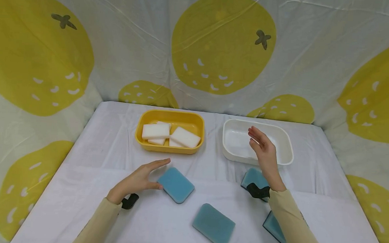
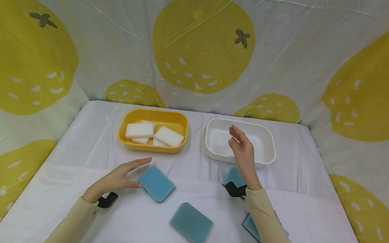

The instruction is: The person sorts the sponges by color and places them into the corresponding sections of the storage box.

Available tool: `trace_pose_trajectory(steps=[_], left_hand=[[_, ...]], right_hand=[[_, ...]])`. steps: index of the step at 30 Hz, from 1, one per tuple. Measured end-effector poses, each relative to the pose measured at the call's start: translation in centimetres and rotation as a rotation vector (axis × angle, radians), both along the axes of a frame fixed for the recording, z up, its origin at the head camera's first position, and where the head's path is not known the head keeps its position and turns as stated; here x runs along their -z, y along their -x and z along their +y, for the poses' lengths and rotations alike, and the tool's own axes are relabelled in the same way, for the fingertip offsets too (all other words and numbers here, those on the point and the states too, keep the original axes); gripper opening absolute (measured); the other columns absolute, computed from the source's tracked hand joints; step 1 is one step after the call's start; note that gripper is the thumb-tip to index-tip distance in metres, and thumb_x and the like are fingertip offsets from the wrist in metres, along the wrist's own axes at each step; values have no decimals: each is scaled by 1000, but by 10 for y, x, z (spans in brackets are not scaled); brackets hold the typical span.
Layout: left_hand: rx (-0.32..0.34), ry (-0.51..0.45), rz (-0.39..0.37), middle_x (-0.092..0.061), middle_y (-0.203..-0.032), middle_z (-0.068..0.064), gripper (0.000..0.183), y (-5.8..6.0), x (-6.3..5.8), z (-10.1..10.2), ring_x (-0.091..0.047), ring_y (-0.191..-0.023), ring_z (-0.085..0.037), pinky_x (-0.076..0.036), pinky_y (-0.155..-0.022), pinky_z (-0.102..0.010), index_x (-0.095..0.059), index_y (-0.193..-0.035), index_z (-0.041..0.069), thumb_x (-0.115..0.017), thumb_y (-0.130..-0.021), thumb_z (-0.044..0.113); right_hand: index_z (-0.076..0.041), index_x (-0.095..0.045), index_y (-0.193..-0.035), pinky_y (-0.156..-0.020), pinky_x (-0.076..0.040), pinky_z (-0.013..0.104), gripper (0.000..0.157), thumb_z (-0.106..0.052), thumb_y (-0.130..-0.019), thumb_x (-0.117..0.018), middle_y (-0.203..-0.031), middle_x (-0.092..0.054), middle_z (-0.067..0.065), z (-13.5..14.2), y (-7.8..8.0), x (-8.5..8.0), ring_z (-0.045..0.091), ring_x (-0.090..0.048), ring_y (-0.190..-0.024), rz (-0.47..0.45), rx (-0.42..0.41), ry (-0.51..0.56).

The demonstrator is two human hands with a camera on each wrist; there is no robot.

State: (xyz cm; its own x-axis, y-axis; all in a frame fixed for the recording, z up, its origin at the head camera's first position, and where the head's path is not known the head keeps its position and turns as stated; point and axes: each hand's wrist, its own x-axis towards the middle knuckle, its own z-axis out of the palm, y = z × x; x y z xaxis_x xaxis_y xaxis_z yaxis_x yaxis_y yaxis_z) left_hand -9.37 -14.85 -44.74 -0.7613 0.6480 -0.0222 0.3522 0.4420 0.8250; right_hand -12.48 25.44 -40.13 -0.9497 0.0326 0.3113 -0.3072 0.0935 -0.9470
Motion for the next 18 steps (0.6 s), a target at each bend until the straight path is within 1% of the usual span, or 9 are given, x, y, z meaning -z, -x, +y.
trace_pose_trajectory(steps=[4, 9, 14, 18], left_hand=[[1, -1, -11, -33, -151, -12, 83, 0, 0, 0, -30, -137, -33, -29, -108, -51, -35, -148, 5, -79, -79, 16], [11, -1, -3, -33, -151, -13, 83, 0, 1, 0, -30, -137, -34, -30, -108, -51, -35, -148, 4, -79, -79, 13], [35, -6, 24, -34, -150, -14, 82, 1, 5, 0, -30, -137, -33, -29, -109, -50, -35, -147, 2, -79, -78, 10], [41, 6, 26, -34, -150, -14, 81, 1, 6, 2, -29, -138, -33, -27, -110, -49, -36, -147, 3, -78, -78, 8]], right_hand=[[8, -41, -140, -96, -41, 16, 43, 0, -98, -50, -137, -47, 22, 14, -4, 0, 20, -49, -123, -1, 22, -13], [5, -42, -140, -95, -41, 14, 43, -1, -99, -50, -135, -50, 17, 28, -8, 0, 16, -50, -121, -4, 61, -45], [7, -43, -139, -93, -41, 12, 43, -1, -98, -52, -133, -53, 13, 41, -11, 1, 13, -51, -119, -7, 99, -31], [7, -43, -139, -92, -42, 11, 43, -1, -97, -52, -132, -55, 10, 52, -14, 2, 11, -51, -119, -13, 134, -28]])
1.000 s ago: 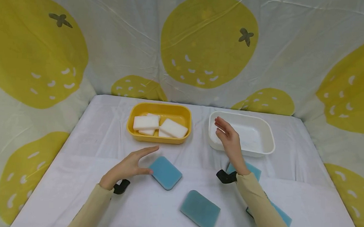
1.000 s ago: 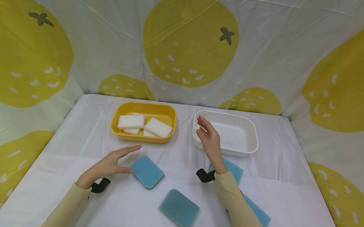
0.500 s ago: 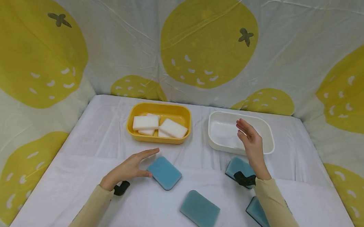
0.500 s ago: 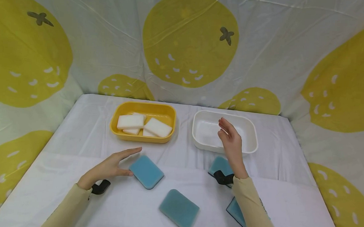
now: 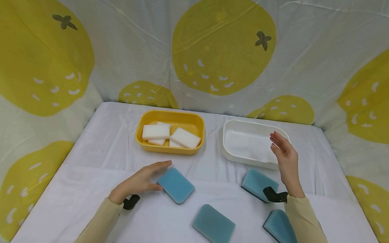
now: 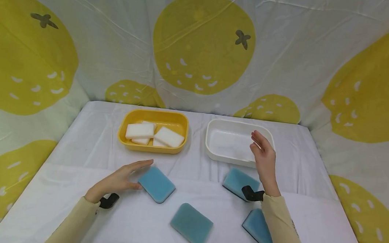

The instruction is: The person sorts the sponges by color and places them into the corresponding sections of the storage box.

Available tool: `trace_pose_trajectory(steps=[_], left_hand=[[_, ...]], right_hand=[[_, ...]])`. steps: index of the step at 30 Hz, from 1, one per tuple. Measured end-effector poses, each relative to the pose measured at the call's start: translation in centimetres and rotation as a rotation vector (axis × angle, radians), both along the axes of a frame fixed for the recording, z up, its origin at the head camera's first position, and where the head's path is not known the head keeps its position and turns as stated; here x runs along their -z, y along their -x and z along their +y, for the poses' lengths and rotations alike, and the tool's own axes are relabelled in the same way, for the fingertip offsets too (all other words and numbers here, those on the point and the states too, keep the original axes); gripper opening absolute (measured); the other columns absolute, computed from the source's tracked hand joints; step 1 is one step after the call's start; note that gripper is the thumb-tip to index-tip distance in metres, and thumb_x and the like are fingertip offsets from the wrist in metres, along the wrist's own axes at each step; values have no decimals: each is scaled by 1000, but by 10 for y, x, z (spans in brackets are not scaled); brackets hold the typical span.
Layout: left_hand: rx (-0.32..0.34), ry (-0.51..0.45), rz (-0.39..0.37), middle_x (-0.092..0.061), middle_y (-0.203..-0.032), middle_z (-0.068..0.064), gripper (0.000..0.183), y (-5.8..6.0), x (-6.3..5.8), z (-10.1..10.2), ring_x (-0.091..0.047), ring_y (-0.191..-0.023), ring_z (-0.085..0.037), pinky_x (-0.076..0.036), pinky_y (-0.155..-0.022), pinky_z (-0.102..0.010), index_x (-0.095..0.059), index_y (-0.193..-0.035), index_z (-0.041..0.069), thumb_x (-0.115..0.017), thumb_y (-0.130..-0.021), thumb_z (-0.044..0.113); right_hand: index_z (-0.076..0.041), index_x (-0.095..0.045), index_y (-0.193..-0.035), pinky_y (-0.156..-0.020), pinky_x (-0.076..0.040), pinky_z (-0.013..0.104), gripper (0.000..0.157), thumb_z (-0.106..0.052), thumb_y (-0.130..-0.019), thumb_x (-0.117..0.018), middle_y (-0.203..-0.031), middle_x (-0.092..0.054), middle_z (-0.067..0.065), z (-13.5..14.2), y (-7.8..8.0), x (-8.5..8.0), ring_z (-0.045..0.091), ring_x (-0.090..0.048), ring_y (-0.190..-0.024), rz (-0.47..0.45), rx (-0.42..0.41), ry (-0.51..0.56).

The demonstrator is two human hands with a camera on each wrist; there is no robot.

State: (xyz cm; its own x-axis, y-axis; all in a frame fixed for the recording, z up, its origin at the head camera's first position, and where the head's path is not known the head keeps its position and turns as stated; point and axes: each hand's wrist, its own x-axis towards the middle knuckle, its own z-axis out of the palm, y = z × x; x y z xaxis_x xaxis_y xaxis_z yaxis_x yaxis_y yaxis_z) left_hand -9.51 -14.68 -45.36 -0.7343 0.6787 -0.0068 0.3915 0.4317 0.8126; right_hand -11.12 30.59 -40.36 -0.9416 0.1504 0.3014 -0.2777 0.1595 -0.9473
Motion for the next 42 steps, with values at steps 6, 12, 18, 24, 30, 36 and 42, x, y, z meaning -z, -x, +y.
trace_pose_trajectory(steps=[6, 12, 18, 24, 30, 36, 42], left_hand=[[6, 27, -15, -32, -151, -13, 81, 0, 2, 2, -26, -139, -33, -25, -110, -49, -35, -148, 3, -77, -79, 5], [11, 50, -17, -32, -151, -14, 79, 1, 4, 4, -26, -139, -33, -24, -111, -49, -34, -148, 3, -76, -80, 4], [7, 79, -26, -32, -151, -15, 78, 0, 7, 8, -27, -138, -34, -25, -110, -49, -34, -148, 3, -75, -81, 1], [-5, 87, -25, -34, -150, -17, 78, -2, 7, 9, -29, -137, -37, -27, -109, -51, -35, -148, 4, -75, -81, 2], [-10, 95, -10, -36, -148, -17, 79, -2, 7, 10, -31, -136, -37, -28, -109, -51, -36, -147, 5, -76, -80, 3], [-19, 98, -12, -38, -147, -17, 77, -3, 6, 11, -33, -135, -37, -29, -108, -50, -38, -147, 7, -77, -80, 3], [-30, 95, 1, -42, -144, -17, 75, -3, 7, 11, -37, -133, -35, -32, -107, -50, -41, -145, 7, -78, -79, 3]], right_hand=[[8, -43, -139, -91, -42, 10, 43, -2, -97, -51, -131, -55, 6, 16, -3, 1, 11, -50, -119, -29, 89, -7], [0, -46, -140, -90, -41, 9, 43, -5, -98, -52, -131, -56, 1, 31, -5, 3, 11, -49, -119, -90, 168, -8], [-3, -47, -141, -90, -40, 8, 43, -6, -98, -52, -132, -55, 0, 44, -6, 7, 9, -50, -118, -138, 221, -4], [-1, -49, -139, -91, -40, 8, 43, -2, -96, -52, -126, -57, -3, 52, -9, 10, 7, -50, -116, -155, 263, 58], [-3, -47, -140, -93, -38, 8, 44, -3, -97, -50, -136, -52, 3, 59, -9, 16, 12, -45, -124, -200, 273, 18], [-1, -36, -146, -95, -35, 8, 48, -11, -100, -44, -148, -39, 6, 65, -9, 22, 14, -37, -133, -319, 290, -183], [-1, -31, -148, -95, -34, 7, 52, -9, -99, -42, -153, -31, 11, 67, -8, 27, 19, -31, -138, -383, 277, -224]])
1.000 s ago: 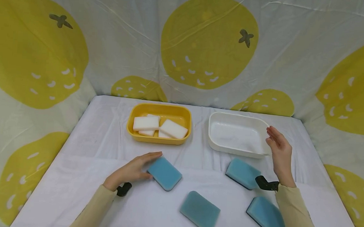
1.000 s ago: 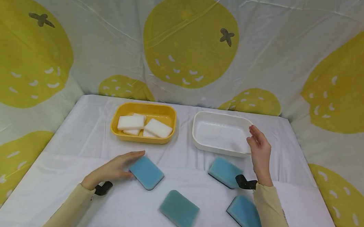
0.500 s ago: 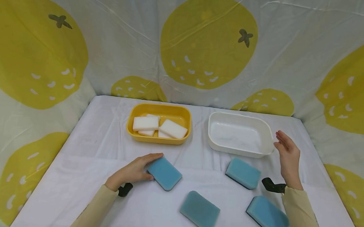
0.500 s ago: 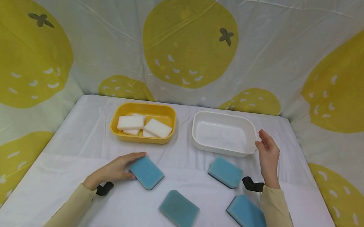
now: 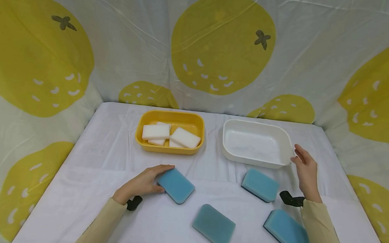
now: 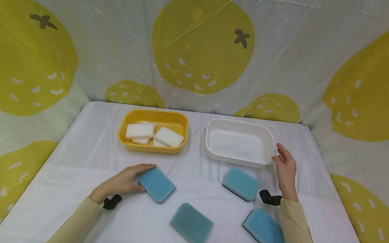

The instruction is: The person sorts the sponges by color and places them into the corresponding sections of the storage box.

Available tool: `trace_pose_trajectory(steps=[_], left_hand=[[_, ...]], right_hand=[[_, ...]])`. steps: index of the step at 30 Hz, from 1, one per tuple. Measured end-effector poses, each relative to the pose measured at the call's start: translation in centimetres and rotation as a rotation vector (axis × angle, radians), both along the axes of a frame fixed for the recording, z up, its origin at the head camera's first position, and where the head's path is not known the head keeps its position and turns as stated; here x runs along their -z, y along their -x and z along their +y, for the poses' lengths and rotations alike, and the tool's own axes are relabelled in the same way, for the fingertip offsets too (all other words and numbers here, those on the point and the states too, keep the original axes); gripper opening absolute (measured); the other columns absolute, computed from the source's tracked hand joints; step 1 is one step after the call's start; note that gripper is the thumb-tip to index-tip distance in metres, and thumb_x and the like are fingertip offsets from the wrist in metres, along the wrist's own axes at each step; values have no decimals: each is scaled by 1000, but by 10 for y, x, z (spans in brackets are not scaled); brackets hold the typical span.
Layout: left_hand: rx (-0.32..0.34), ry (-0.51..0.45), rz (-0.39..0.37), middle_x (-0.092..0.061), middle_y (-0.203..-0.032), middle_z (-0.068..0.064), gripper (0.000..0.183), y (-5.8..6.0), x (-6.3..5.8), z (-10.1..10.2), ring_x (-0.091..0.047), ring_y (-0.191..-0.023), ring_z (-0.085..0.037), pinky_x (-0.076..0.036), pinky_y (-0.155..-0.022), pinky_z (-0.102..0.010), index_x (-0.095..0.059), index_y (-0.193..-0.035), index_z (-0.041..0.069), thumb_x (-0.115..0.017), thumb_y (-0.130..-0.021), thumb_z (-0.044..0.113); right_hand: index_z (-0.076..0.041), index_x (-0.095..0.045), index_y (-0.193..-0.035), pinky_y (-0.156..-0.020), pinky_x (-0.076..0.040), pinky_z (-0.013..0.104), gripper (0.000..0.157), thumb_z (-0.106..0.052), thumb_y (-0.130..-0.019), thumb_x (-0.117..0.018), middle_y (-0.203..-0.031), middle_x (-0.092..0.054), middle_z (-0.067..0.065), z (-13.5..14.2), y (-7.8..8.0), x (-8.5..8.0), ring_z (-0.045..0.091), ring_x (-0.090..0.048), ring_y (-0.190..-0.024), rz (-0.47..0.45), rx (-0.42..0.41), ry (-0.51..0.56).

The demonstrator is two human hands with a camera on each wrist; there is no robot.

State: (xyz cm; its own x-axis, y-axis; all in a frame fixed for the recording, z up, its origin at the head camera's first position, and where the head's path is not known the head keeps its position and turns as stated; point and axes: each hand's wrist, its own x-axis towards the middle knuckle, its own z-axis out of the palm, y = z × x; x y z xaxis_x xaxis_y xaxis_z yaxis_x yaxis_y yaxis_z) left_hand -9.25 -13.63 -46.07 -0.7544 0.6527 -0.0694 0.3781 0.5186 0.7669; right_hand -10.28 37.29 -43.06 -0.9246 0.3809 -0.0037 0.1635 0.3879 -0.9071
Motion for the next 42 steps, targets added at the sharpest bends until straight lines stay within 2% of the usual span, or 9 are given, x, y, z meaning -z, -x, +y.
trace_pose_trajectory(steps=[5, 9, 14, 20, 27, 35, 38, 42], left_hand=[[-14, 8, 8, -44, -143, -14, 73, 0, 0, 0, -38, -133, -32, -32, -107, -47, -44, -143, 8, -79, -78, 5], [-16, 11, 43, -47, -141, -15, 71, 0, -2, 0, -40, -131, -33, -34, -106, -49, -47, -140, 7, -79, -77, 6], [-28, 6, 42, -49, -138, -12, 68, 1, -3, 0, -43, -128, -30, -36, -105, -47, -50, -138, 8, -79, -77, 6], [-38, -27, 68, -52, -135, -10, 67, 2, -6, -1, -47, -126, -28, -39, -103, -45, -51, -136, 8, -81, -76, 5], [-39, -65, 92, -53, -134, -9, 68, 5, -15, 2, -48, -124, -27, -40, -102, -44, -50, -136, 7, -81, -75, 5], [-53, -83, 112, -52, -137, -9, 68, 14, -29, 9, -48, -125, -27, -41, -101, -45, -50, -138, 8, -80, -77, 7], [-49, -97, 134, -51, -138, -9, 68, 18, -35, 13, -48, -125, -27, -41, -102, -45, -50, -138, 7, -80, -78, 9], [-53, -104, 178, -53, -136, -7, 68, 23, -43, 19, -49, -124, -24, -41, -102, -43, -51, -137, 9, -81, -77, 11]], right_hand=[[-2, -28, -149, -90, -36, 5, 53, -7, -98, -40, -153, -28, 17, 1, 2, 4, 22, -31, -138, -45, -7, -4], [-2, -27, -150, -94, -38, 10, 54, -6, -98, -38, -152, -28, 20, 1, 3, 7, 26, -34, -135, -77, -17, -19], [-2, -24, -151, -107, -33, 26, 54, -6, -98, -36, -153, -26, 20, 0, 1, 8, 29, -32, -136, -96, -34, -26], [-1, -23, -151, -111, -28, 42, 55, -6, -97, -34, -153, -24, 21, -1, 1, 8, 33, -28, -138, -87, -44, -9], [-1, -21, -151, -110, -29, 33, 55, -6, -98, -34, -154, -23, 21, 0, 2, 9, 33, -27, -138, -90, -60, -12], [-1, -19, -151, -110, -29, 31, 54, -7, -99, -33, -154, -20, 21, 1, 1, 11, 34, -25, -139, -91, -79, -10], [-2, -19, -152, -109, -29, 31, 54, -8, -99, -33, -154, -21, 21, 2, 1, 11, 34, -25, -139, -91, -78, -14], [-1, -19, -152, -107, -31, 24, 55, -7, -99, -33, -154, -21, 21, 2, 1, 12, 34, -25, -139, -86, -82, -14]])
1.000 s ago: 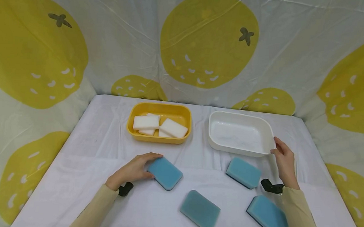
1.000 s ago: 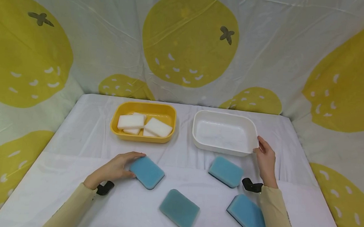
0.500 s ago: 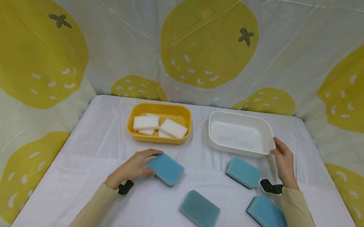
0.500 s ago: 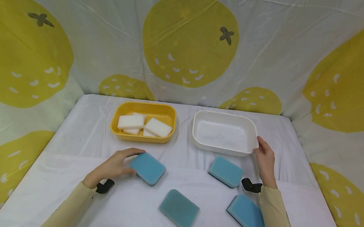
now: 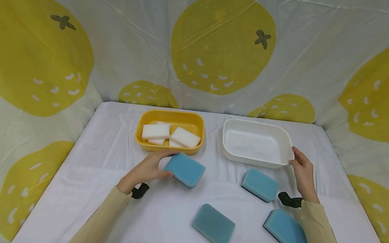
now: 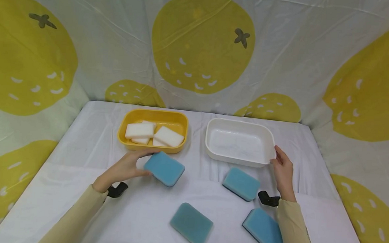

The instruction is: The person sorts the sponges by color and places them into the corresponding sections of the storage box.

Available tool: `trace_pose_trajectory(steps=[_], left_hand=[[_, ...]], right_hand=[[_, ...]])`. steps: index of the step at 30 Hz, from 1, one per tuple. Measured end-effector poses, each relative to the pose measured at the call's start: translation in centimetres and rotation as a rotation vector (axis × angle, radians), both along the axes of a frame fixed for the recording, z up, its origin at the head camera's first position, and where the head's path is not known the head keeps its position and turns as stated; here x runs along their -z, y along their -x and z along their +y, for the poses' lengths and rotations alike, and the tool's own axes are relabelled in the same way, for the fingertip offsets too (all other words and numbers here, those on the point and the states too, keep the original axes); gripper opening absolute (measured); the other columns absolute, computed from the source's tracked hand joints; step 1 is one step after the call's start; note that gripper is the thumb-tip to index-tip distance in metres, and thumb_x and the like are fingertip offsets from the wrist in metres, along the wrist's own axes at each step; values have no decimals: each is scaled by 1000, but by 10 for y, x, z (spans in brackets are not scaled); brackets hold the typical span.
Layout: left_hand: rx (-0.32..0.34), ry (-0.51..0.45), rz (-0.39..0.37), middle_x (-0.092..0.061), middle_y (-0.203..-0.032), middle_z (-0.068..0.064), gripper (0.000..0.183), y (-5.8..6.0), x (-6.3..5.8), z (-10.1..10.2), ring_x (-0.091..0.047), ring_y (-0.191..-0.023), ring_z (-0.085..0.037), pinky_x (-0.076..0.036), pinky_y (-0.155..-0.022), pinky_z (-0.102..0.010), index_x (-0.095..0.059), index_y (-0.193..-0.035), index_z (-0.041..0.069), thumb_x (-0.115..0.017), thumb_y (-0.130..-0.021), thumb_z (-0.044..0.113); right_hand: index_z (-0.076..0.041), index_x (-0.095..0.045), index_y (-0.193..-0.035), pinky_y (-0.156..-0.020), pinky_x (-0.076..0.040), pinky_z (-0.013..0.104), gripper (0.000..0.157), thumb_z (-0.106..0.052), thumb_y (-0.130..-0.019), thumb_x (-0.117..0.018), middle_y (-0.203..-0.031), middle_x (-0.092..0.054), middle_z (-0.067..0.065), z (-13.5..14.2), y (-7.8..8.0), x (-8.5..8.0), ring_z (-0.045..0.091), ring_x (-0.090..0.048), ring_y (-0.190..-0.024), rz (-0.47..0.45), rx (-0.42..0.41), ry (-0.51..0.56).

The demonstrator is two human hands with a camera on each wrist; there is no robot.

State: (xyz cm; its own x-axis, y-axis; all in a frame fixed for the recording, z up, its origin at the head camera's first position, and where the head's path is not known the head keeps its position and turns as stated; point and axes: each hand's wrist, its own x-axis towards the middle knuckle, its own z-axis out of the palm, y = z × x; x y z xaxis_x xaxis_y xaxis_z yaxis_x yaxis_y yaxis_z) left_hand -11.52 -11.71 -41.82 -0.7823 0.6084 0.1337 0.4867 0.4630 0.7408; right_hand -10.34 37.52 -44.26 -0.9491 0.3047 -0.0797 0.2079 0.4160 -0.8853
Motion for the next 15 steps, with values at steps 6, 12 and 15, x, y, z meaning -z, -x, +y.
trace_pose_trajectory(steps=[6, 12, 15], left_hand=[[1, -18, 47, -52, -137, -6, 68, 7, -10, 11, -50, -122, -24, -42, -100, -42, -50, -138, 10, -81, -77, 11], [8, -14, 62, -51, -137, -7, 66, 14, -16, 23, -50, -121, -23, -43, -100, -41, -50, -138, 10, -80, -79, 13], [8, -12, 90, -52, -137, -8, 66, 19, -18, 30, -51, -119, -24, -44, -99, -41, -50, -138, 9, -80, -79, 15]], right_hand=[[-2, -18, -152, -105, -32, 22, 55, -8, -100, -33, -154, -20, 21, 1, 0, 1, 35, -25, -139, -9, -9, 3], [-1, -16, -152, -105, -32, 23, 55, -8, -100, -33, -154, -18, 22, 2, 0, 1, 35, -25, -139, -4, -26, 19], [1, -16, -151, -104, -33, 20, 55, -7, -100, -32, -154, -18, 23, 2, 0, 0, 34, -25, -139, 4, -36, 19]])
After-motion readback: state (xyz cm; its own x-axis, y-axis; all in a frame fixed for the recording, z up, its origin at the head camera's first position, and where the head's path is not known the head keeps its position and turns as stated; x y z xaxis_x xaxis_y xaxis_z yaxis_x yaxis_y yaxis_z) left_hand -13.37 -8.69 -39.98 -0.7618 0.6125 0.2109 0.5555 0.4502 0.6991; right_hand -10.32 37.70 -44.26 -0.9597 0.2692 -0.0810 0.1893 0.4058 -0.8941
